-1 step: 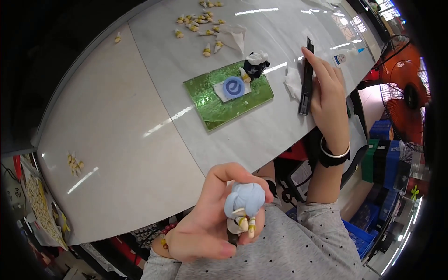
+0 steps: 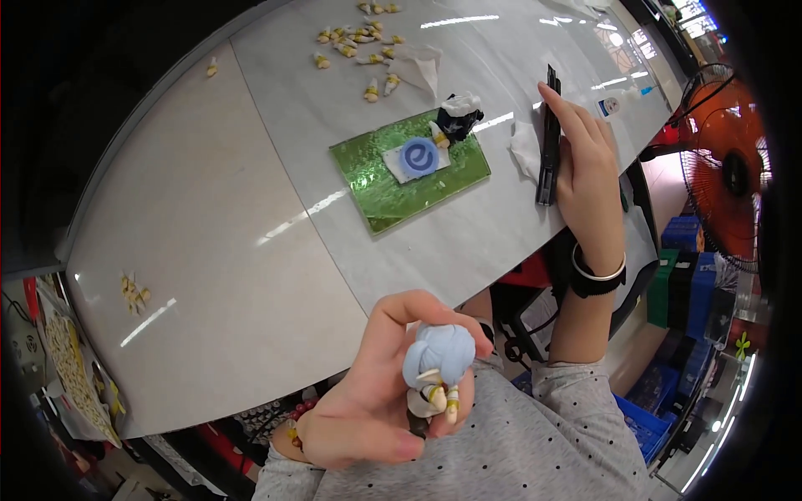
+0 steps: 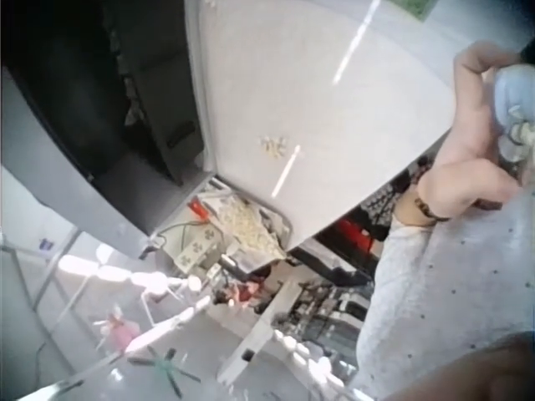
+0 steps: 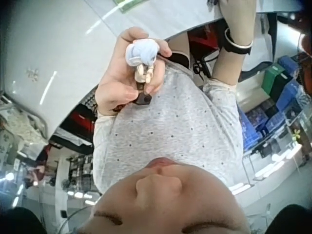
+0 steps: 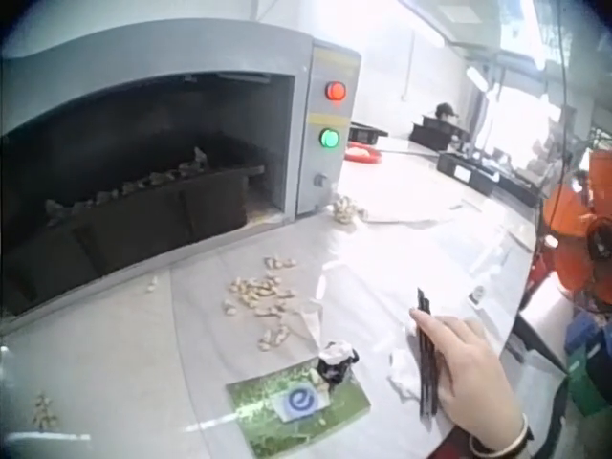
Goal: Carefully gluing small accessory parts onto miniature toy figurines using tweezers and glue.
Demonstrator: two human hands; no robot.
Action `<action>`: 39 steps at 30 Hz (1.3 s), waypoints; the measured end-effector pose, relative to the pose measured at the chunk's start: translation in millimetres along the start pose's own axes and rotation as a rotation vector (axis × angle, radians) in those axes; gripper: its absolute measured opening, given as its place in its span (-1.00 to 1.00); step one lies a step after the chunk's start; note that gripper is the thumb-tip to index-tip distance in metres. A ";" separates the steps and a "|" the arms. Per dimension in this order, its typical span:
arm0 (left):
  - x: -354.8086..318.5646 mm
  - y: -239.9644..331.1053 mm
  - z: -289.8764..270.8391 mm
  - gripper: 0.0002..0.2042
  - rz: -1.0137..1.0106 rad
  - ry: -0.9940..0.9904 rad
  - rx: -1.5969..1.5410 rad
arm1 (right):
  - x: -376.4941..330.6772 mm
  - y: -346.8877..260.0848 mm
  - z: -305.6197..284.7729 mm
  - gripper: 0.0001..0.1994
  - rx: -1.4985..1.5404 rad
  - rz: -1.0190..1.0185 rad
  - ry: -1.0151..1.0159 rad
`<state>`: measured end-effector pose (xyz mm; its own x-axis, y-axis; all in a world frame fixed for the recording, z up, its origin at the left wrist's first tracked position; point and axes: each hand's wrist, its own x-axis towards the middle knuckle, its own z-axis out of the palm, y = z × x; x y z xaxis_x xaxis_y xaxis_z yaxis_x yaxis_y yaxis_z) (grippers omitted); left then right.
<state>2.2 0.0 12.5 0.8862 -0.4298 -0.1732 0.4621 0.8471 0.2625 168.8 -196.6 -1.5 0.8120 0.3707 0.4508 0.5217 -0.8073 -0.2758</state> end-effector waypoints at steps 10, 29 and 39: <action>2.9 -2.1 8.5 -0.05 0.166 0.084 0.157 | -42.6 -54.8 -35.0 -0.74 0.913 -0.107 -0.187; 4.4 -20.5 36.3 -0.10 0.373 0.051 0.631 | -67.6 -87.0 -27.3 -0.84 1.744 0.421 -0.623; 29.2 -28.4 10.9 -0.23 0.704 -0.329 0.561 | -74.8 -85.2 -21.6 -0.77 1.850 0.390 -0.608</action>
<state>15.3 -40.0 10.3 0.8926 -0.0177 0.4506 -0.3069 0.7083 0.6358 58.0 -165.5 6.6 0.6867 0.7264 -0.0276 -0.4113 0.3570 -0.8387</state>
